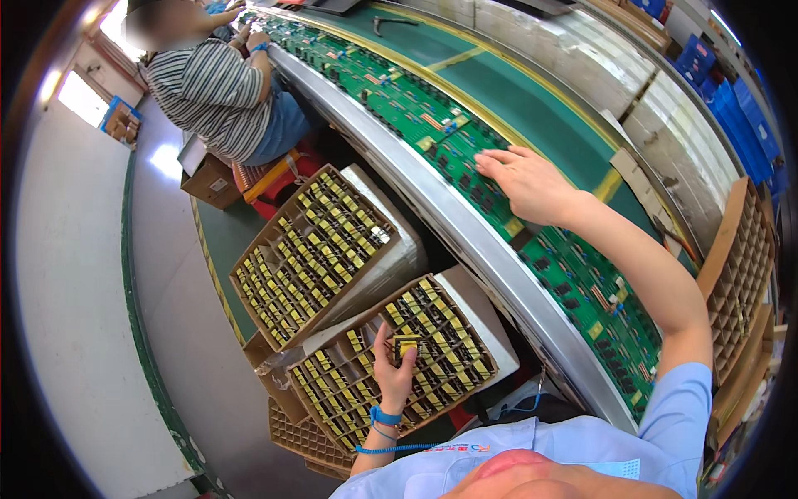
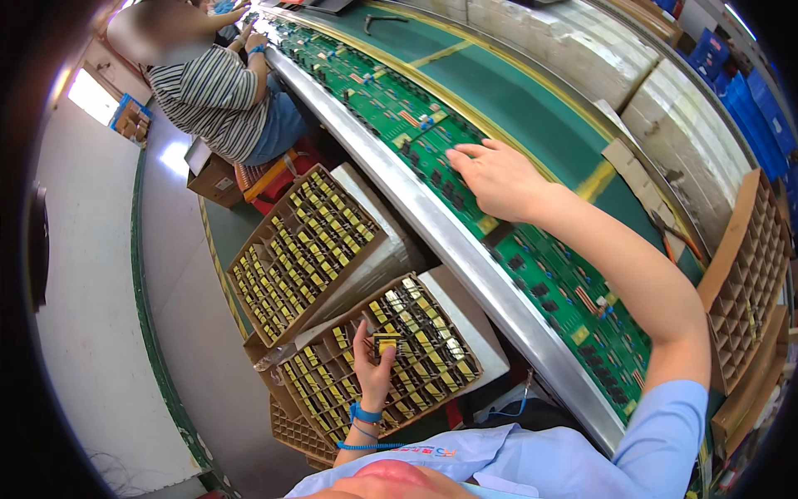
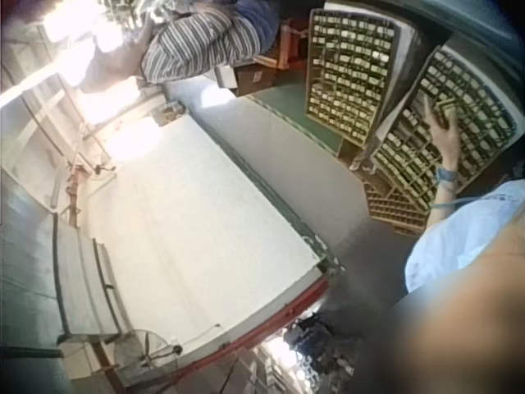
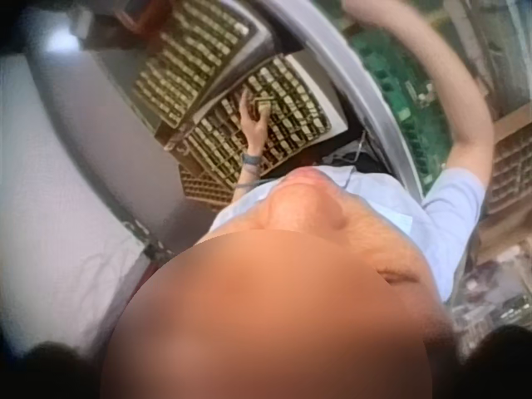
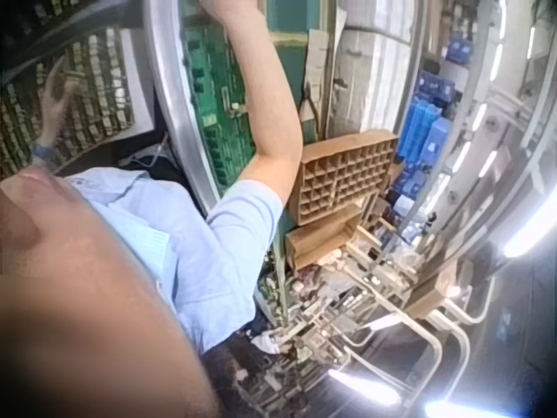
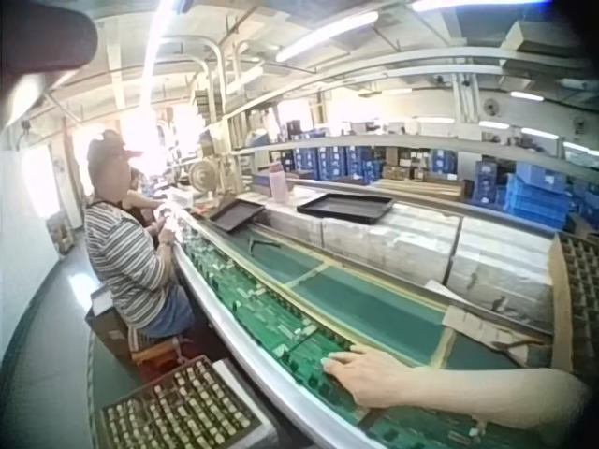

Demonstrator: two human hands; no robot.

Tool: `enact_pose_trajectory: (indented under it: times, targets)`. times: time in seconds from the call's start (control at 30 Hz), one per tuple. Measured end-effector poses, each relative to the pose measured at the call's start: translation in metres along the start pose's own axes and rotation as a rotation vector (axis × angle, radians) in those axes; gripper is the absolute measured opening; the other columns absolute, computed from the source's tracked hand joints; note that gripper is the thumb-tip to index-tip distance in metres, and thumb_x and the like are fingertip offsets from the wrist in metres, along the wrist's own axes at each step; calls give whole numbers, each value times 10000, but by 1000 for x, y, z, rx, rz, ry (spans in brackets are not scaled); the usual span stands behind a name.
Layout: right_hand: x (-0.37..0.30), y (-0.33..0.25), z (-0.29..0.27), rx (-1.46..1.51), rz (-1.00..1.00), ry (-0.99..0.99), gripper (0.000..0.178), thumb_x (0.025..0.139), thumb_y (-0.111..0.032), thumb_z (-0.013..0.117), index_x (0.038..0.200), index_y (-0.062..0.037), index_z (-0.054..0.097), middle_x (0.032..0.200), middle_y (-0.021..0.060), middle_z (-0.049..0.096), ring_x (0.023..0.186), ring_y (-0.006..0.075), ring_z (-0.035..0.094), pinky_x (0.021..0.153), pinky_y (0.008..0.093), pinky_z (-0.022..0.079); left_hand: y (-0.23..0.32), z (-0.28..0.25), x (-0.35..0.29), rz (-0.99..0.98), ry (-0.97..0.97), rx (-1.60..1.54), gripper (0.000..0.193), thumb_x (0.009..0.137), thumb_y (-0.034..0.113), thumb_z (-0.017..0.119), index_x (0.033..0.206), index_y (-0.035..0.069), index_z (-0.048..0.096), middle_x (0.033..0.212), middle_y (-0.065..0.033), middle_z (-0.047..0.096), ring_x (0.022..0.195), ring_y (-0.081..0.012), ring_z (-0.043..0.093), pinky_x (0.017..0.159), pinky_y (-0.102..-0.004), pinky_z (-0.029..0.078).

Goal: Manually assemble and inspect transformers on a printed circuit board on an assembly line.

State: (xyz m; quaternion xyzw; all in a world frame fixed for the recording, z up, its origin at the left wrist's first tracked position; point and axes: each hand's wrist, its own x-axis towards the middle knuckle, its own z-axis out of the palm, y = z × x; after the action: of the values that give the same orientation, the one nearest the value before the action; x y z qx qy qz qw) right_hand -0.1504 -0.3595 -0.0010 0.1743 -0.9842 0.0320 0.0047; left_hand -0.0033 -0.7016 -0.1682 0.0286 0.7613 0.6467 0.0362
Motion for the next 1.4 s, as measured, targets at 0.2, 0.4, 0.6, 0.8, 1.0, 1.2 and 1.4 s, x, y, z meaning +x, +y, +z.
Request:
enact_pose_trajectory:
  times: [0.2,0.4,0.6,0.8,1.0,1.2,1.4]
  targets:
    - [39,-5,-19,-48,-62,16,616,733,12,542,1343,8,454,1054,187,665,1023,305,617,981,385,427,-15,-4,0,33,42,48,650,885,78,666,1437,2,331,1086,-116,628,908,-156,621,773,-273,514]
    - [160,39,-4,13,39,38,728,809,16,478,1490,-42,229,1392,120,499,1286,282,457,1043,386,394,-18,11,5,69,37,67,660,867,91,692,1425,-6,355,1028,-139,653,862,-173,647,709,-276,530]
    - [157,40,28,-101,-49,32,740,837,14,490,1507,-78,188,1388,73,522,1318,254,426,1140,412,286,-25,4,0,79,81,111,680,833,131,736,1398,-27,393,1001,-156,665,831,-212,677,690,-297,541]
    - [225,33,-3,-114,-21,70,703,791,23,457,1468,-61,289,1272,92,610,1239,262,506,1095,428,324,-38,7,-4,145,101,196,681,822,198,755,1367,-44,426,1019,-195,668,857,-273,691,721,-329,551]
    - [303,43,37,-249,29,164,596,864,-35,393,1455,-27,312,1279,127,592,1207,278,539,1036,419,367,-39,9,-3,135,109,281,667,812,201,761,1342,-56,449,1062,-216,659,890,-311,691,753,-342,555]
    - [294,28,18,-302,86,-125,633,853,-39,418,1474,-24,293,1274,121,601,1247,234,512,1064,405,332,-36,8,-3,134,108,229,649,837,136,730,1370,-54,412,992,-145,655,872,-205,661,779,-304,521]
    - [283,28,19,-254,121,-102,598,862,-53,433,1448,-4,326,1218,150,620,1211,263,532,1038,381,370,-38,10,-2,141,131,224,647,820,164,750,1344,-58,442,1043,-180,656,899,-248,676,779,-317,538]
